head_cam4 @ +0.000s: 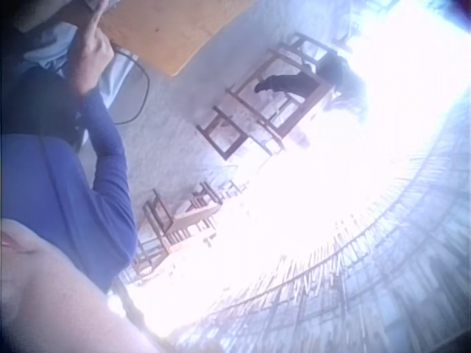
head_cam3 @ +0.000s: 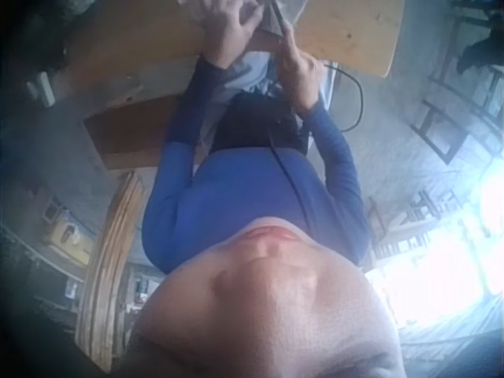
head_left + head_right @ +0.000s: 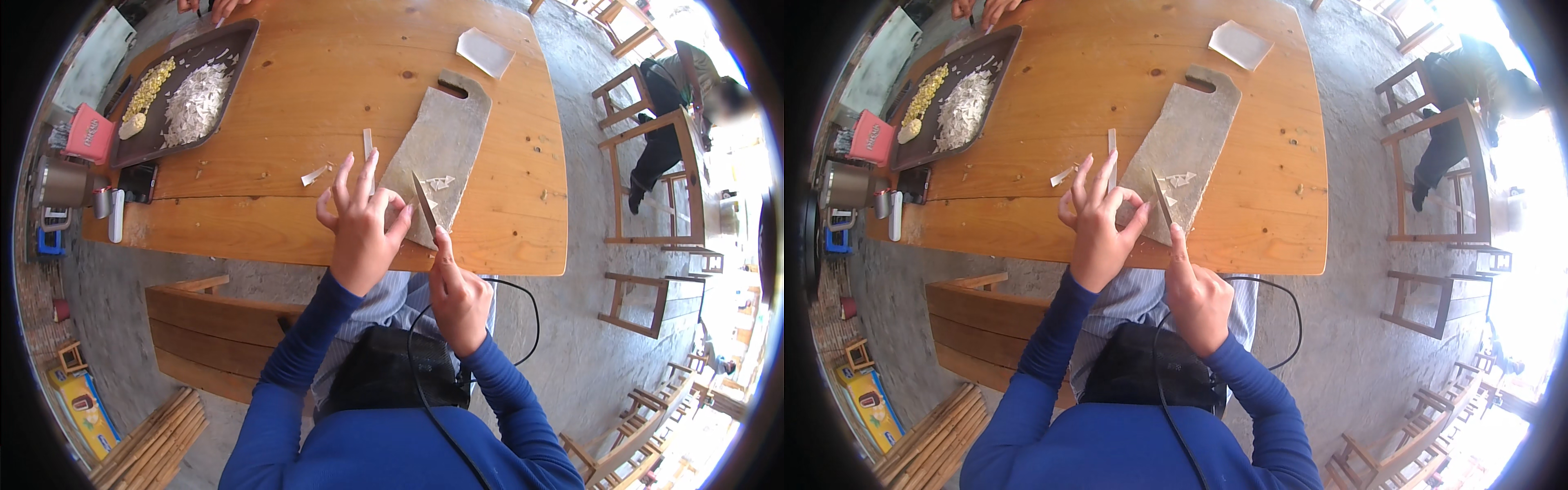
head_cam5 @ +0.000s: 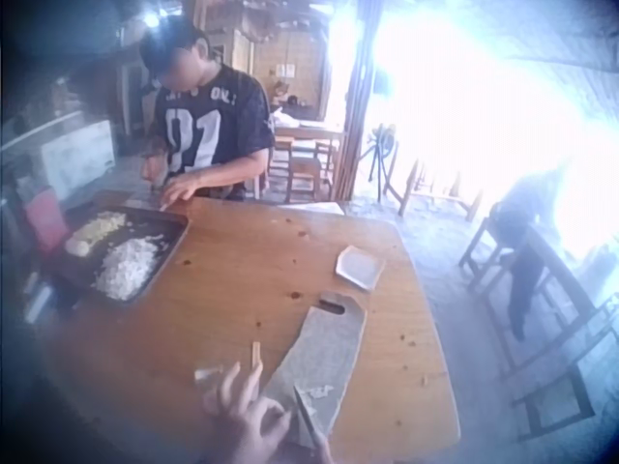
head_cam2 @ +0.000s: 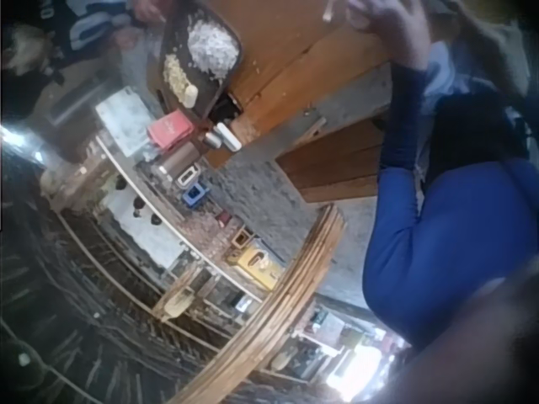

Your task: The person cuts a white plastic sheet into small triangular pieces using a knife on a wooden cutting board. They repeatedly pick up the plastic, cut it, and place the pieces into a tray.

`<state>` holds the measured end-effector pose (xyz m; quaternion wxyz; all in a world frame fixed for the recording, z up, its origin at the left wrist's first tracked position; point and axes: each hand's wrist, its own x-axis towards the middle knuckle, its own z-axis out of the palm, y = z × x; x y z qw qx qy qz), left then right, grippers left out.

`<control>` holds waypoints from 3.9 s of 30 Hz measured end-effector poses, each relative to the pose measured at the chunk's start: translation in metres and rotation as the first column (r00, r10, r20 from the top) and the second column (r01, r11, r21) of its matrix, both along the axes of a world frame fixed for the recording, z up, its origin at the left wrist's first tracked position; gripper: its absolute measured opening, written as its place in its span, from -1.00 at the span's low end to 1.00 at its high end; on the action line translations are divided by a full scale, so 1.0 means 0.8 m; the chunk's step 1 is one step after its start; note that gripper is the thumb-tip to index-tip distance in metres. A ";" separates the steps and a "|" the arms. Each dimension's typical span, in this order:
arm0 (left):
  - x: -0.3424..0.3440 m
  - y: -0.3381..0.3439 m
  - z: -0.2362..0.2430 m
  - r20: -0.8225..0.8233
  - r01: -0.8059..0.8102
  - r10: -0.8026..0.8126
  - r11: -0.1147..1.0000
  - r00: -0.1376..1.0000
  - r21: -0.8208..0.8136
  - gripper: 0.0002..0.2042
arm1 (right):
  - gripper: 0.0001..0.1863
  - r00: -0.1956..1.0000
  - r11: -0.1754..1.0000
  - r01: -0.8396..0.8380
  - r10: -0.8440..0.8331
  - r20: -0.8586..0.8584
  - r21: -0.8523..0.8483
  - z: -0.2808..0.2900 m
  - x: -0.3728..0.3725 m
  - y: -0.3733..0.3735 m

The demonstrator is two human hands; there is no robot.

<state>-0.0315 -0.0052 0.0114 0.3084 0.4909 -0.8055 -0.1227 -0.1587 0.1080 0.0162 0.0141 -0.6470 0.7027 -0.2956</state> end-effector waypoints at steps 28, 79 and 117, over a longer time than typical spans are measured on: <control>0.012 -0.015 0.005 0.004 0.110 -0.110 0.994 0.994 -0.023 -0.93 | -0.38 0.991 0.998 -0.045 0.049 0.128 -0.032 0.000 -0.019 0.011; 0.008 0.009 0.007 -0.002 -0.032 0.032 0.999 0.999 -0.016 -0.88 | -0.37 0.995 0.999 -0.042 0.044 0.091 -0.028 0.003 -0.005 0.003; 0.018 0.017 0.010 0.024 0.027 -0.026 1.000 0.999 -0.014 -0.84 | -0.38 0.998 0.998 -0.013 0.016 0.053 -0.056 -0.013 -0.001 -0.009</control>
